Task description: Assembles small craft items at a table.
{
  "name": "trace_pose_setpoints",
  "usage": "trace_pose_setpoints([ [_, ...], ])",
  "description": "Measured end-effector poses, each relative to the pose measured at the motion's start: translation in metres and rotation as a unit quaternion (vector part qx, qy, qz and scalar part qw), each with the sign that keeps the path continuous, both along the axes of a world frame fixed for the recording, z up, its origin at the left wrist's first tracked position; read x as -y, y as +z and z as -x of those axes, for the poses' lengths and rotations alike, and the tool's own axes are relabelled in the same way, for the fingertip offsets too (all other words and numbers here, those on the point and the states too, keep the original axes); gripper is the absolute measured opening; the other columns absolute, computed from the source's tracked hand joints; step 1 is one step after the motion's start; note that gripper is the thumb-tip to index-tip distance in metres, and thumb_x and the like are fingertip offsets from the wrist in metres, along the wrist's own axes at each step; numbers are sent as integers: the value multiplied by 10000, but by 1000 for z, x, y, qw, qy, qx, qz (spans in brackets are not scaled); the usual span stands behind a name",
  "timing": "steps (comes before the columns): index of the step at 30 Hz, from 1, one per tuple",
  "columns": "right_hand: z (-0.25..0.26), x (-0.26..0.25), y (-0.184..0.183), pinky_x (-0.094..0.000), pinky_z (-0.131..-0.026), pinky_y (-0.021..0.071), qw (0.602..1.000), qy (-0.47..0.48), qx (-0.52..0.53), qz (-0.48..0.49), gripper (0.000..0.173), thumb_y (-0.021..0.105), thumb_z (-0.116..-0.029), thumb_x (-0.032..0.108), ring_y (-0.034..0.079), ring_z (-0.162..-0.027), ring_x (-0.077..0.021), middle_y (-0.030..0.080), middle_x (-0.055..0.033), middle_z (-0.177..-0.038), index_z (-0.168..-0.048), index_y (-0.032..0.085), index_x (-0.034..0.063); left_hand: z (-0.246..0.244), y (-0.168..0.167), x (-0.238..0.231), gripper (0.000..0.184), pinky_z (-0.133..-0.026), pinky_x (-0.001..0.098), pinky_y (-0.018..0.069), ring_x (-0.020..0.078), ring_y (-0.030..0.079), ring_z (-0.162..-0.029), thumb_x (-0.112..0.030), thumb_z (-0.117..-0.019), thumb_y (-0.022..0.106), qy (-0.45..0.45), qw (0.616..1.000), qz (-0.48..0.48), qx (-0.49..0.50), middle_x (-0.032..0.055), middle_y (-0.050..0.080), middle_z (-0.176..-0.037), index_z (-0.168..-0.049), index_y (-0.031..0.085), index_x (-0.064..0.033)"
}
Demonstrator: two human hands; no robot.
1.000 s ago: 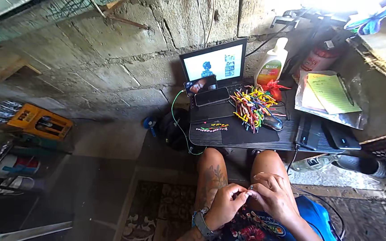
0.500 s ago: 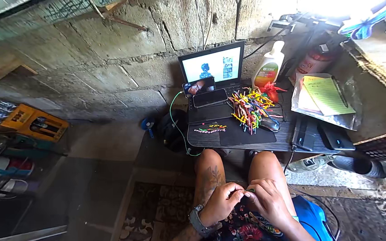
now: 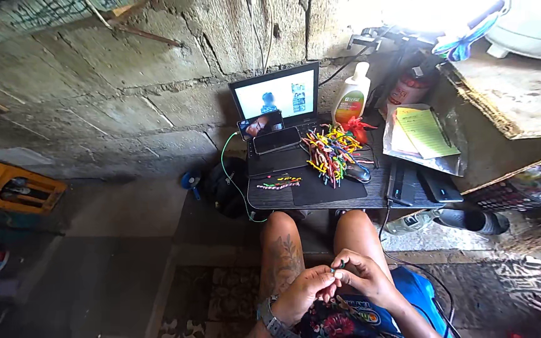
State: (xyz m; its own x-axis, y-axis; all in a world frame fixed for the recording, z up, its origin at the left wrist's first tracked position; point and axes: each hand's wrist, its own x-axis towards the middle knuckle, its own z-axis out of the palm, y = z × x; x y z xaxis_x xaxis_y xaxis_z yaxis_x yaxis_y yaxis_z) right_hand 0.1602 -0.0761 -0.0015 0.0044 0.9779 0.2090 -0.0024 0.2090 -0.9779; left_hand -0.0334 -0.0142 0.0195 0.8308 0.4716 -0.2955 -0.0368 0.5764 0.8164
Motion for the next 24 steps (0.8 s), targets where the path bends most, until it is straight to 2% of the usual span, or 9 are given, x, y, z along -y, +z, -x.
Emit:
trace_pose_setpoints([
  [3,12,-3,0,-168,-695,542,994,-85,-38,61,78,672,-949,207,637,-743,22,680,100,-813,-891,673,155,-8,-1,7,154,-765,162,511,-9,612,-808,-75,-1005,534,127,954,-261,-79,-32,663,-899,-1005,679,-25],
  [6,20,-9,4,-188,-630,488,979,-128,-72,140,83,632,-904,167,585,-668,3,612,99,-725,-826,605,168,-12,-15,7,146,-832,276,555,146,685,-891,-117,-937,635,187,801,-549,-149,91,720,-903,-950,736,-12],
  [7,21,-10,4,-191,-648,498,980,-125,-78,135,44,634,-907,153,590,-692,-5,613,89,-762,-891,594,154,-11,-14,6,151,-832,270,557,138,686,-891,-111,-941,628,181,809,-539,-149,94,719,-907,-957,734,-5],
  [10,16,-9,-2,-199,-771,556,996,-75,-31,48,225,658,-962,178,637,-843,-14,663,48,-963,-1159,622,74,-5,-6,1,160,-742,164,517,-18,607,-775,-83,-992,542,131,942,-294,-96,-38,660,-865,-993,688,-17],
  [12,10,-9,-8,-188,-853,552,997,-53,55,9,242,639,-999,282,647,-945,-4,691,22,-1040,-1116,691,77,-1,-6,-3,163,-690,158,499,-39,579,-710,-94,-996,513,112,975,-180,-63,-103,635,-814,-980,673,-68],
  [14,9,-9,-12,-158,-825,531,991,-73,115,13,282,631,-995,348,633,-911,18,688,22,-960,-965,723,83,3,-8,-5,153,-717,153,497,-39,582,-747,-96,-1002,538,109,962,-237,-74,-72,647,-863,-1002,678,-35],
  [17,15,-11,-14,-151,-627,427,980,-110,145,83,418,606,-996,398,515,-680,26,553,44,-719,-719,603,84,2,-14,-5,174,-802,247,553,105,672,-853,-119,-969,602,131,837,-507,-159,85,706,-912,-976,729,1],
  [19,16,-11,-12,-162,-591,401,982,-94,117,117,411,578,-1005,394,487,-633,29,520,70,-683,-703,569,116,2,-14,-4,182,-813,291,565,148,692,-872,-136,-969,603,133,806,-548,-181,101,716,-919,-979,736,-12],
  [24,-2,-10,-11,-210,-865,532,993,75,-79,55,185,654,-991,338,631,-928,19,674,116,-974,-1058,623,169,5,0,-9,217,-664,147,488,-35,576,-679,-125,-1034,452,58,985,-148,-65,-108,624,-762,-1017,663,-76],
])
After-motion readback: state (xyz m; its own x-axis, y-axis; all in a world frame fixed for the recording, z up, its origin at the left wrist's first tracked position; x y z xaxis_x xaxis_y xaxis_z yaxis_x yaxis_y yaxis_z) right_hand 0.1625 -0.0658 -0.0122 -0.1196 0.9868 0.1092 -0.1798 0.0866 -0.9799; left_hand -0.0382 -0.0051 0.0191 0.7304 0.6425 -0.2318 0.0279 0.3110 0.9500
